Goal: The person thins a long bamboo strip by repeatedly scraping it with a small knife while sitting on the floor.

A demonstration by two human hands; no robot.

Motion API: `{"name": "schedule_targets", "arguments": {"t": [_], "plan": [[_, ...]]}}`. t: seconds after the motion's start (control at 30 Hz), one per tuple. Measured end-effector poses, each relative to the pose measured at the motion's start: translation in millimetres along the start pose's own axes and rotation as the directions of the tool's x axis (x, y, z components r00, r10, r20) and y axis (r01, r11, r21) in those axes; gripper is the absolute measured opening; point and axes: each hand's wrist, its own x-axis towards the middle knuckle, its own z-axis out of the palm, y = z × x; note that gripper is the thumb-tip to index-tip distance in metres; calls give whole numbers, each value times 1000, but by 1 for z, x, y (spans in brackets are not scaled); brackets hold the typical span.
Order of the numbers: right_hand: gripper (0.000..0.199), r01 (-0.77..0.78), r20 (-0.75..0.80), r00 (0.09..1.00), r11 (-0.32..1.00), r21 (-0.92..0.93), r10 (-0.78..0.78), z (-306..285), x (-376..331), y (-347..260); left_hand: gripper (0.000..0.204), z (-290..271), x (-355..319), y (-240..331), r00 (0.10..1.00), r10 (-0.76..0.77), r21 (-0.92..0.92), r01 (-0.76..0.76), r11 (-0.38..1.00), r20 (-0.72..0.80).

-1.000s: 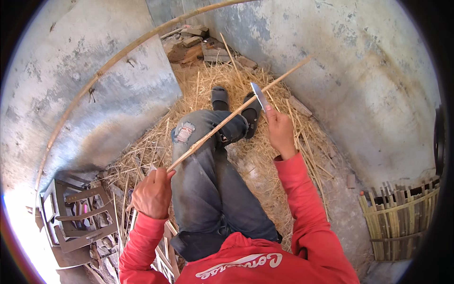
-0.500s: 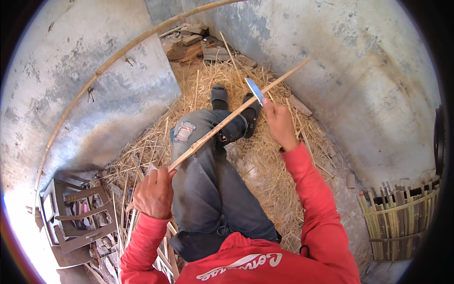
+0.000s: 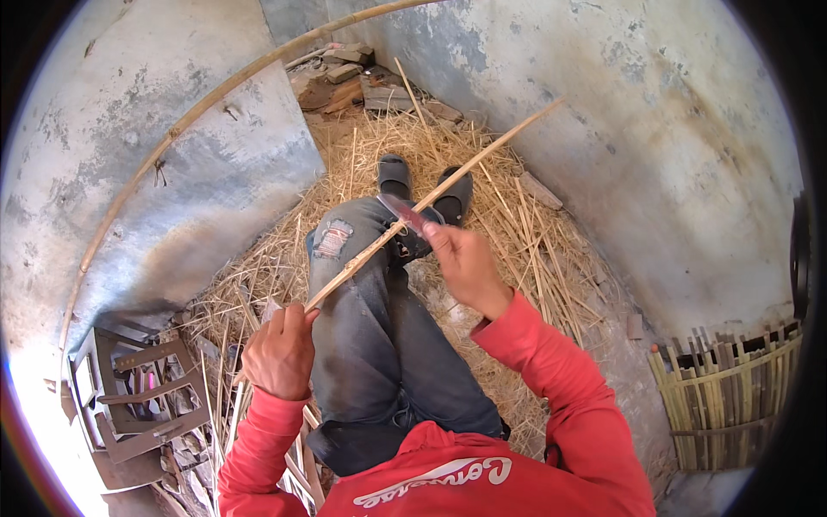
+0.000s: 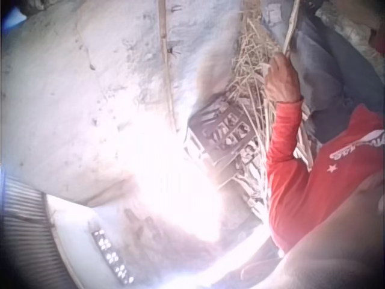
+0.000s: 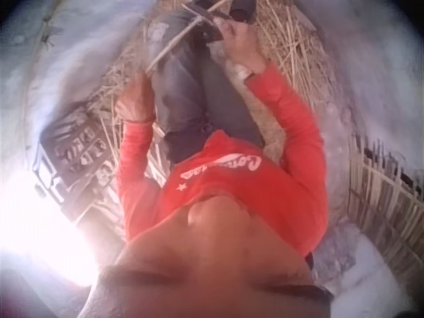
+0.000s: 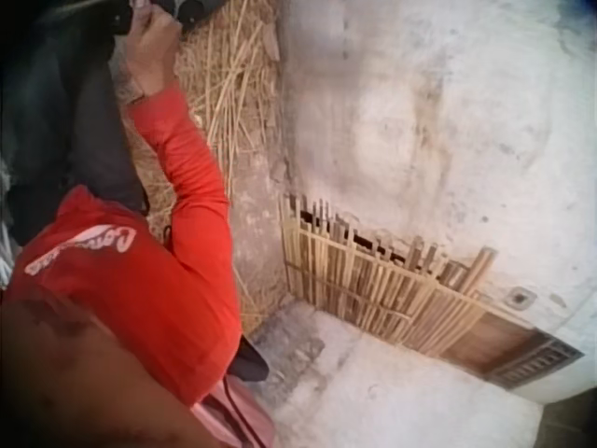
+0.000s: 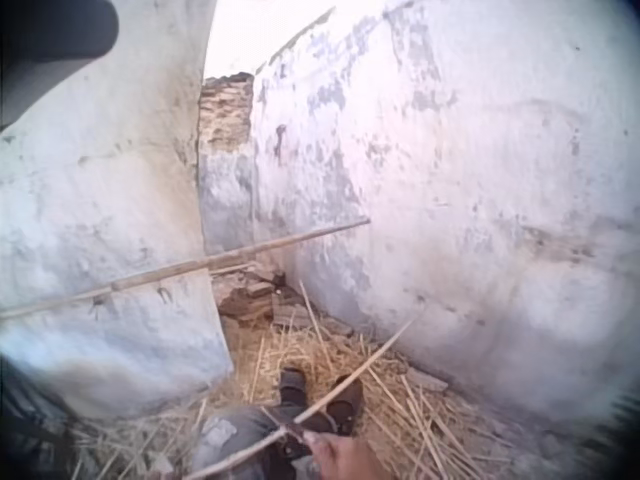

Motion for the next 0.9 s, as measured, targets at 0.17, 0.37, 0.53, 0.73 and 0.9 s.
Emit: {"name": "schedule_targets", "arguments": {"t": [0.17, 0.37, 0.53, 0.73, 0.9], "plan": [[53, -147, -335, 940, 967, -209, 71, -67, 68, 42, 24, 1, 2, 2, 999, -24, -99, 26, 995, 23], [47, 41, -222, 972, 987, -157, -76, -10, 46, 22, 22, -3, 1, 12, 1000, -21, -18, 21, 1000, 11], [44, 40, -26, 999, 998, -56, -41, 30, -12, -18, 18, -8, -4, 11, 999, -35, -6, 35, 999, -2], [47, -80, -206, 976, 997, -23, 73, 1, 28, -5, 17, -7, -2, 15, 997, -62, -59, 64, 996, 43], [44, 96, -11, 995, 995, 31, -96, 50, -27, -33, 16, -7, -3, 14, 995, -85, -45, 87, 995, 47]]}}
